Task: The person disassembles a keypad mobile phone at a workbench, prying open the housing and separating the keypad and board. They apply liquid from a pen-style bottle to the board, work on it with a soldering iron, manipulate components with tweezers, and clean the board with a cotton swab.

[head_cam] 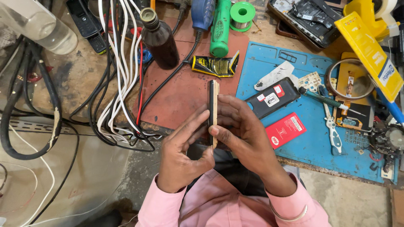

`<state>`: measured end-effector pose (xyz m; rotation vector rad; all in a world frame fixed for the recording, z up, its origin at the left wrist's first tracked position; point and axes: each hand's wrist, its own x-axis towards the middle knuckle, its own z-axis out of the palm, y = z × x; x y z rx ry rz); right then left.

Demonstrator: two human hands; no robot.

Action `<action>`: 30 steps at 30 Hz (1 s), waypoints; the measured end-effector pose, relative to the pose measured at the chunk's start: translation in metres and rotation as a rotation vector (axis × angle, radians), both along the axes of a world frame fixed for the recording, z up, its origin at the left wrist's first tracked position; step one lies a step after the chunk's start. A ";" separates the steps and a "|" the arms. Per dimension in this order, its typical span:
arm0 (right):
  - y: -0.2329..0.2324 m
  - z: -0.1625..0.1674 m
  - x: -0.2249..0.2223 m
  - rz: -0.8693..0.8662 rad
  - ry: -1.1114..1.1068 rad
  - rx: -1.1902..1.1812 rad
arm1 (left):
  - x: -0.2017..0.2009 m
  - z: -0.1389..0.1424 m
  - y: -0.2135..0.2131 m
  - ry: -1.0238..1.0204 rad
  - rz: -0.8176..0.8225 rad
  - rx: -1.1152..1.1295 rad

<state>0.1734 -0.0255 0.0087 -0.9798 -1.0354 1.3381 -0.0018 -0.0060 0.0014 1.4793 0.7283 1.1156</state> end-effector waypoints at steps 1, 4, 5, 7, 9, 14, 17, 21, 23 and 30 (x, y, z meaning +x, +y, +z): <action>0.000 0.000 -0.001 0.003 -0.003 0.007 | 0.002 0.000 0.000 0.000 0.026 -0.009; -0.003 0.001 -0.005 -0.028 -0.111 0.024 | 0.006 0.001 0.001 0.007 0.079 0.009; -0.004 0.001 -0.005 -0.029 -0.154 0.025 | 0.008 0.003 0.002 0.015 0.080 0.048; -0.006 0.003 -0.004 -0.030 -0.237 0.025 | 0.009 0.008 0.006 0.034 0.085 0.083; -0.010 0.006 0.001 0.035 -0.315 0.126 | 0.008 0.015 0.012 0.056 0.093 0.065; -0.015 0.011 0.009 0.079 -0.658 0.459 | 0.000 0.022 0.029 0.005 -0.052 -0.020; -0.014 0.011 0.008 0.110 -0.599 0.348 | 0.000 0.016 0.031 -0.048 -0.058 -0.016; -0.015 0.010 0.007 0.099 -0.581 0.272 | 0.001 0.001 0.030 -0.153 -0.011 -0.140; -0.015 0.011 0.007 0.099 -0.582 0.271 | 0.000 -0.005 0.033 -0.146 0.068 -0.141; -0.014 0.012 0.002 0.045 -0.697 0.454 | -0.007 -0.021 0.047 -0.148 0.213 0.108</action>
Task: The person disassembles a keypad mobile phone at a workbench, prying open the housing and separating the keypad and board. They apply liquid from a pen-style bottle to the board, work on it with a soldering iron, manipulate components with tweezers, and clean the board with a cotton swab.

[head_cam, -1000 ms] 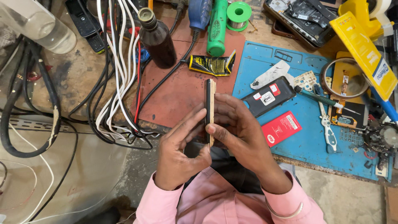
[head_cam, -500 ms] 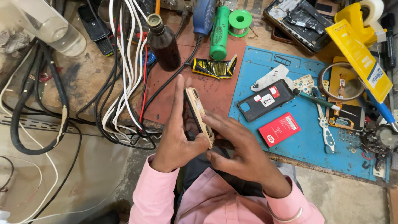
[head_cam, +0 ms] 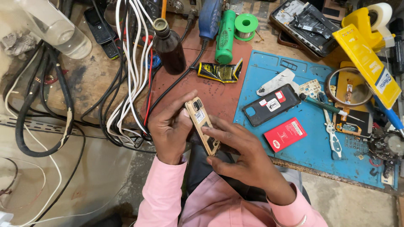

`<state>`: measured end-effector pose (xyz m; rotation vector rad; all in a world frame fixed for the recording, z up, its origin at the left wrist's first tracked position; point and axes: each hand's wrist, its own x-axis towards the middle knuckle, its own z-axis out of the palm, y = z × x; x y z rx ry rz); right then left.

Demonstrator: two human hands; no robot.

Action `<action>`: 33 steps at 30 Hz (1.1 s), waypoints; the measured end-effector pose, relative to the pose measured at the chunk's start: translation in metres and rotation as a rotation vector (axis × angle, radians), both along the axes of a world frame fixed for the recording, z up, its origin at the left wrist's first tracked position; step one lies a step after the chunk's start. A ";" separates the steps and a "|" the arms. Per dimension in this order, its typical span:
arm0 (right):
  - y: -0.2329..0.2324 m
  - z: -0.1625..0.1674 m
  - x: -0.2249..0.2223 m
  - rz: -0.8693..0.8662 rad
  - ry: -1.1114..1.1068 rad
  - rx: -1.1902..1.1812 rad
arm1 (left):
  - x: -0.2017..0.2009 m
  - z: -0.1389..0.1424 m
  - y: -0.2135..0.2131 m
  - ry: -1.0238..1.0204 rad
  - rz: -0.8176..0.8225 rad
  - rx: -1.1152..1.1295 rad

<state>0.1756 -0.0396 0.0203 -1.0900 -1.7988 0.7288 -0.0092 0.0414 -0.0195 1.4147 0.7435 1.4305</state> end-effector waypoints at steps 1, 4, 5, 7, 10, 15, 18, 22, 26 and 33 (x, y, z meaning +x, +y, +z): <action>0.000 0.000 -0.001 -0.009 -0.021 0.016 | 0.000 -0.001 0.001 -0.021 -0.003 -0.018; 0.000 0.000 -0.003 -0.026 -0.039 0.008 | -0.001 -0.002 0.003 -0.082 -0.026 -0.047; 0.000 0.001 -0.004 -0.025 -0.035 0.017 | -0.002 -0.002 0.004 -0.101 -0.040 -0.038; 0.000 0.001 -0.005 -0.021 -0.026 0.040 | -0.002 -0.001 0.006 -0.155 -0.070 -0.077; 0.000 0.001 -0.005 -0.038 -0.050 0.049 | -0.002 0.001 0.009 -0.243 -0.118 -0.187; -0.002 -0.003 -0.001 0.001 -0.028 0.065 | 0.000 0.003 0.012 -0.403 -0.081 -0.332; -0.004 -0.012 0.000 -0.030 0.074 0.034 | 0.005 0.009 0.014 -0.428 -0.039 -0.391; -0.007 -0.026 0.001 -0.104 0.177 0.006 | 0.019 0.024 0.008 -0.195 0.116 -0.321; -0.008 -0.032 0.002 -0.123 0.349 0.010 | 0.022 0.043 -0.014 0.341 0.303 0.190; -0.008 -0.018 0.007 -0.151 0.329 0.009 | -0.004 0.062 -0.033 0.643 0.058 0.524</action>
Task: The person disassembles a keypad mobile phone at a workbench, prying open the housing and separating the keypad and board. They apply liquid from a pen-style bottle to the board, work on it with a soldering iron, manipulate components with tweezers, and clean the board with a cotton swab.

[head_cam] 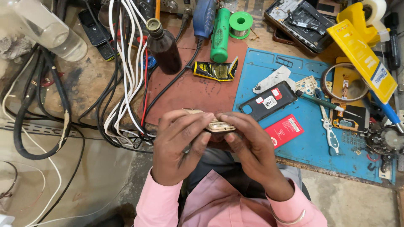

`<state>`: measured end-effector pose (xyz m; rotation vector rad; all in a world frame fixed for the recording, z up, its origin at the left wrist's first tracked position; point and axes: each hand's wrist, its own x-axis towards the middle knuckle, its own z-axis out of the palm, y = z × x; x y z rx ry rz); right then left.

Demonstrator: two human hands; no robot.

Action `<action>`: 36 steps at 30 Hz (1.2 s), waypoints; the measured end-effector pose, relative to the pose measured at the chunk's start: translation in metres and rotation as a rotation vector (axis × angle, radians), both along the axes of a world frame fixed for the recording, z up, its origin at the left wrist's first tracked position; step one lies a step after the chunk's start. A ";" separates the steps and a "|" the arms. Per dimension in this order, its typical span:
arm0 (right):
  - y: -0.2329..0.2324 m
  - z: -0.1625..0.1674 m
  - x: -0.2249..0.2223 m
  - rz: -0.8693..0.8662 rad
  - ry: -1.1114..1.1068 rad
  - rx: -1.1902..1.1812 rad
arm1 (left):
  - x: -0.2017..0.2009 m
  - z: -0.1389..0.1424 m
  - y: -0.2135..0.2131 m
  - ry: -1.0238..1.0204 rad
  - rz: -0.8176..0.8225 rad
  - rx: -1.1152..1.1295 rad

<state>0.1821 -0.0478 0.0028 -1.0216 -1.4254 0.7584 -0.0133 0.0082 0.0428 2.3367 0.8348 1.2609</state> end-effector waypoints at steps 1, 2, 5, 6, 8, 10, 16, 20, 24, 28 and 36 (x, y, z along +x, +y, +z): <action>0.001 0.003 -0.001 -0.010 -0.026 0.010 | 0.000 0.000 -0.002 -0.010 -0.001 -0.031; 0.003 0.005 -0.002 0.002 0.058 -0.006 | 0.000 0.000 -0.004 -0.021 -0.004 -0.061; 0.008 0.011 -0.011 0.038 0.247 -0.024 | 0.008 -0.004 -0.010 -0.107 0.018 -0.170; 0.010 0.012 -0.014 0.059 0.272 -0.015 | 0.010 -0.006 -0.013 -0.145 0.031 -0.214; 0.012 0.015 -0.016 0.054 0.169 0.027 | 0.014 -0.011 -0.015 -0.233 0.050 -0.248; 0.016 0.017 -0.015 0.004 -0.086 0.090 | 0.016 -0.016 -0.016 -0.338 0.042 -0.332; 0.020 0.018 -0.006 0.018 -0.209 -0.074 | 0.011 -0.023 -0.017 -0.503 -0.068 -0.459; 0.021 0.015 -0.006 0.118 -0.209 0.037 | 0.007 -0.017 -0.016 -0.372 -0.059 -0.321; 0.021 0.012 -0.006 0.121 -0.176 -0.025 | 0.015 -0.007 -0.017 -0.269 0.039 -0.228; 0.016 0.012 -0.005 0.095 -0.185 -0.046 | 0.030 0.000 -0.022 -0.340 0.068 -0.229; 0.015 0.017 -0.010 0.029 -0.267 -0.056 | 0.038 -0.010 -0.018 -0.384 0.114 -0.165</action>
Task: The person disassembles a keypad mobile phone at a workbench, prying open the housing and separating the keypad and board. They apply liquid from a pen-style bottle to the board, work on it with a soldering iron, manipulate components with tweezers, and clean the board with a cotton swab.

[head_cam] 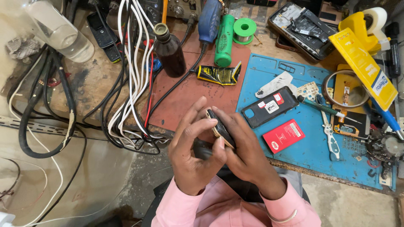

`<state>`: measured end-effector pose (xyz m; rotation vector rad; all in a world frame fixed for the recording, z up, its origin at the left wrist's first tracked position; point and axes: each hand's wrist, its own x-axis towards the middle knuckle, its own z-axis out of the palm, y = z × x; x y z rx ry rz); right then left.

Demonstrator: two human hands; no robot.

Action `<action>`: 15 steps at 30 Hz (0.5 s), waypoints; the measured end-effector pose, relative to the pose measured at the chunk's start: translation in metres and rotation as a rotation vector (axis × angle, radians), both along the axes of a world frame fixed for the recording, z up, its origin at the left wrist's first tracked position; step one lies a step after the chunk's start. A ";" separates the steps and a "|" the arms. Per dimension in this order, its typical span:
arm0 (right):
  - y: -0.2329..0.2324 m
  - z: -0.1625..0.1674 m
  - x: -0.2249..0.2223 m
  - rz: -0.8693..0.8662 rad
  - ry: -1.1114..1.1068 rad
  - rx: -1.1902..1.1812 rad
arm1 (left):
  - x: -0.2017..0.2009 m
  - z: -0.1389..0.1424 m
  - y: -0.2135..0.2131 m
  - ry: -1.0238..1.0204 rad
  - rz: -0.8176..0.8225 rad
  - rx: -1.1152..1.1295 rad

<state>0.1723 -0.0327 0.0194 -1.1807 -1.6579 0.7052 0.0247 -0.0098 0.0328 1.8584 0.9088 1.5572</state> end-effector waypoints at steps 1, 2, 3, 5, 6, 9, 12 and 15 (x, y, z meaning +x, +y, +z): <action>0.000 0.000 0.000 -0.003 -0.005 0.006 | 0.000 -0.003 0.000 -0.010 -0.004 -0.008; 0.000 0.001 -0.001 0.006 -0.001 0.027 | 0.001 -0.005 0.000 -0.020 -0.008 -0.016; 0.000 0.001 -0.001 0.013 0.002 0.048 | 0.002 -0.008 -0.001 -0.030 -0.014 -0.024; 0.000 0.001 -0.001 0.021 0.011 0.050 | 0.004 -0.013 -0.002 -0.068 -0.041 -0.029; -0.001 0.002 -0.001 0.023 0.015 0.031 | 0.004 -0.015 -0.002 -0.089 -0.055 -0.032; -0.002 0.003 0.002 0.057 0.029 0.020 | 0.004 -0.020 -0.003 -0.038 -0.052 -0.013; -0.002 0.004 0.004 0.098 0.026 0.014 | 0.003 -0.025 -0.001 -0.292 -0.238 -0.187; -0.002 0.004 0.005 0.108 0.009 -0.018 | 0.001 -0.031 0.001 -0.467 -0.294 -0.276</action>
